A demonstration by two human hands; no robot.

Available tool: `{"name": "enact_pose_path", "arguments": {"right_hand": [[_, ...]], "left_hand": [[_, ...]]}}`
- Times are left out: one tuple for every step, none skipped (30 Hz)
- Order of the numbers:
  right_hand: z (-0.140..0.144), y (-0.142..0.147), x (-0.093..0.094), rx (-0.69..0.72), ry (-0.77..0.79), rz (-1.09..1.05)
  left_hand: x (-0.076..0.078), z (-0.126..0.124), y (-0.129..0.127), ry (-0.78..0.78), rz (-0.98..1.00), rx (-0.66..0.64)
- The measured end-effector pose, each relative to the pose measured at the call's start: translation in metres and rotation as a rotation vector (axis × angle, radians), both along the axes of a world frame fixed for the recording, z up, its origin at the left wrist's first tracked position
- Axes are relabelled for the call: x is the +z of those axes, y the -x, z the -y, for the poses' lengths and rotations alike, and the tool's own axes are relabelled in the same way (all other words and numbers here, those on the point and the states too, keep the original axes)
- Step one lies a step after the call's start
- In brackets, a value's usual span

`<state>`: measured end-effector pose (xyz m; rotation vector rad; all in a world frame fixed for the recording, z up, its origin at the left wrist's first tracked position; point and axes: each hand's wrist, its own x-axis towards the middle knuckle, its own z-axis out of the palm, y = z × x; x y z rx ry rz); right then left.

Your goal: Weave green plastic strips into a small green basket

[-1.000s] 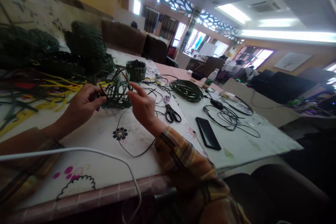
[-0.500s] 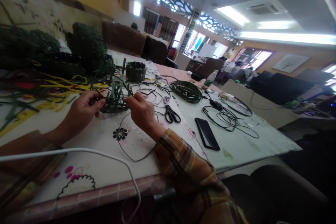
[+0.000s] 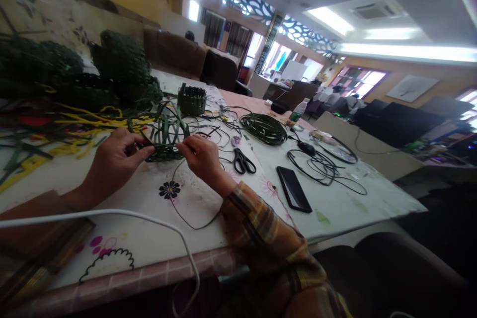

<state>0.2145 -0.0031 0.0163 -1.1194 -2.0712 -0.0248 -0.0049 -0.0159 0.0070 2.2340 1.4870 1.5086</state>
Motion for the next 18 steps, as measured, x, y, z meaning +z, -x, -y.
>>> {"name": "enact_pose_path", "arguments": {"right_hand": [[-0.0001,0.0004,0.0002,0.015,0.011,-0.012],[0.0000,0.0009,0.0003,0.030,0.020,-0.021],[0.0000,0.0014,0.0005,0.042,0.029,-0.028],[0.0002,0.0019,0.0006,0.048,0.038,-0.032],[0.0004,0.0024,0.0007,0.050,0.046,-0.031],[0.0007,0.0029,0.0008,0.050,0.055,-0.025],[0.0011,0.0033,0.0008,0.047,0.064,-0.017],[0.0016,0.0037,0.0007,0.043,0.073,-0.007],[0.0021,0.0041,0.0005,0.037,0.079,0.002],[0.0027,0.0045,0.0001,0.032,0.084,0.012],[0.0034,0.0048,-0.0004,0.026,0.087,0.020],[0.0040,0.0053,-0.0009,0.021,0.090,0.024],[0.0045,0.0057,-0.0016,0.017,0.094,0.023],[0.0051,0.0061,-0.0024,0.012,0.100,0.016],[0.0056,0.0066,-0.0031,0.004,0.108,0.004],[0.0060,0.0070,-0.0038,-0.006,0.115,-0.007],[0.0063,0.0073,-0.0044,-0.017,0.121,-0.013],[0.0065,0.0077,-0.0049,-0.028,0.124,-0.011]], "left_hand": [[0.0001,0.0005,0.0002,-0.054,-0.039,0.007],[0.0001,0.0009,0.0004,-0.096,-0.063,0.013],[0.0000,0.0010,0.0005,-0.127,-0.074,0.017],[-0.0003,0.0010,0.0006,-0.144,-0.072,0.015],[-0.0008,0.0008,0.0007,-0.147,-0.065,0.005],[-0.0016,0.0005,0.0008,-0.135,-0.056,-0.007],[-0.0025,0.0002,0.0009,-0.109,-0.043,-0.019],[-0.0036,-0.0001,0.0010,-0.067,-0.027,-0.026],[-0.0047,-0.0003,0.0010,-0.015,-0.006,-0.031],[-0.0057,-0.0003,0.0009,0.037,0.019,-0.028],[-0.0065,-0.0001,0.0006,0.082,0.043,-0.021],[-0.0070,0.0004,0.0001,0.117,0.066,-0.013],[-0.0072,0.0011,-0.0005,0.140,0.086,-0.007],[-0.0071,0.0020,-0.0013,0.158,0.104,-0.004],[-0.0068,0.0030,-0.0021,0.174,0.122,-0.001],[-0.0064,0.0040,-0.0027,0.189,0.139,0.003],[-0.0061,0.0049,-0.0033,0.202,0.154,0.005],[-0.0059,0.0056,-0.0036,0.212,0.164,0.008]]}}
